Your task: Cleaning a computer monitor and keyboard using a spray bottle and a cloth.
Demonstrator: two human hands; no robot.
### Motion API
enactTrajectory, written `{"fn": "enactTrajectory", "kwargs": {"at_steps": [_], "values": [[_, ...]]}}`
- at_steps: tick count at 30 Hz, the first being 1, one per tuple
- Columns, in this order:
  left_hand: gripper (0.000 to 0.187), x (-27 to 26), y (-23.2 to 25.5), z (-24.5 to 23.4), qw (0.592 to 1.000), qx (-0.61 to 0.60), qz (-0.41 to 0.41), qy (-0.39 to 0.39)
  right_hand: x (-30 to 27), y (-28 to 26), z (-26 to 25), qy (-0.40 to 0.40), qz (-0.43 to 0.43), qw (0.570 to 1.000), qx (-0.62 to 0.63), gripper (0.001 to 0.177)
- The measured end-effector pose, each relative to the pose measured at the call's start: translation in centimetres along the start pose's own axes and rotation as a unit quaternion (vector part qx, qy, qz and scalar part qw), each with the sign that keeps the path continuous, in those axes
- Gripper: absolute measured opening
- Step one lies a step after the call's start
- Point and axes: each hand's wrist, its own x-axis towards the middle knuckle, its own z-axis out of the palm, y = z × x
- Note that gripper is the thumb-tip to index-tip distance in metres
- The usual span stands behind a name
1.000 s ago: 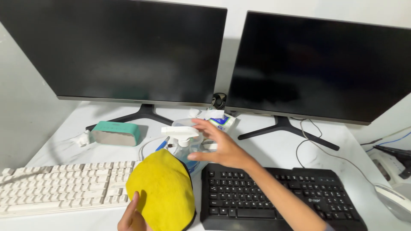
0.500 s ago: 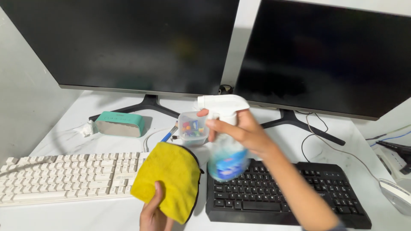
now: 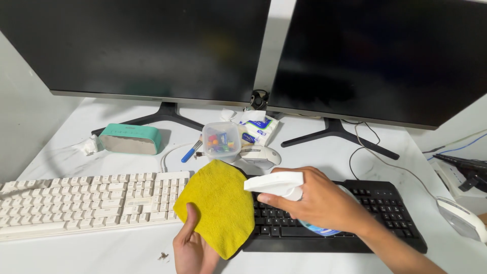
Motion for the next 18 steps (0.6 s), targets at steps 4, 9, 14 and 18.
{"fn": "enactTrajectory", "kwargs": {"at_steps": [4, 9, 14, 18], "values": [[0.057, -0.2, 0.1, 0.9, 1.0, -0.006, -0.002, 0.014, -0.1, 1.6, -0.1, 0.022, -0.111, 0.985, -0.133, 0.035], [0.057, -0.1, 0.8, 1.2, 0.999, -0.003, 0.009, 0.049, -0.9, 2.6, -0.5, 0.003, -0.086, 0.98, -0.178, 0.037], [0.057, 0.0, 0.9, 1.0, 0.998, -0.005, 0.012, 0.062, -0.9, 4.8, 0.0, 0.033, -0.146, 0.972, -0.18, 0.035], [0.057, -0.3, 0.6, 2.1, 0.998, -0.002, 0.009, 0.067, -0.8, 1.7, 0.0, 0.073, -0.134, 0.974, -0.166, 0.033]]}}
